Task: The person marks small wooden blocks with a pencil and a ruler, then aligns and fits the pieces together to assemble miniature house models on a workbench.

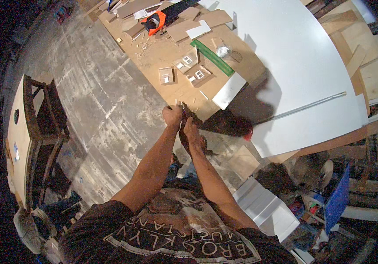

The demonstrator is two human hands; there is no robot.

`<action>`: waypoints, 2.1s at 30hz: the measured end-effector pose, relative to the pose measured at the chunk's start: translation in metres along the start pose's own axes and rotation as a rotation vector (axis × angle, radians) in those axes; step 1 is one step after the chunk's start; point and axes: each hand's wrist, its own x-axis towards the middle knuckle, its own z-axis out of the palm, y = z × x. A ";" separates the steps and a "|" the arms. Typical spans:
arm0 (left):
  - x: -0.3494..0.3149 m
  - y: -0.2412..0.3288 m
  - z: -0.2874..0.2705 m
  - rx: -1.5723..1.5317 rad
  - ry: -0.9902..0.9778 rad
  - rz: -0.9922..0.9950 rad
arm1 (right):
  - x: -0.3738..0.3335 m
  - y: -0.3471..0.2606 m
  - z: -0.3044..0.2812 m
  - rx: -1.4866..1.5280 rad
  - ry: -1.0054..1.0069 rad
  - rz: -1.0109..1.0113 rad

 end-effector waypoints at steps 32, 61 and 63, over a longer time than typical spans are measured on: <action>0.001 0.012 0.000 0.048 -0.104 -0.019 | 0.020 -0.017 -0.012 -0.091 -0.109 0.164; 0.040 0.014 -0.046 0.283 -0.169 0.474 | -0.014 -0.069 -0.041 -0.011 0.016 0.099; 0.035 0.011 -0.046 0.289 -0.182 0.688 | -0.015 -0.067 -0.042 -0.002 0.037 0.079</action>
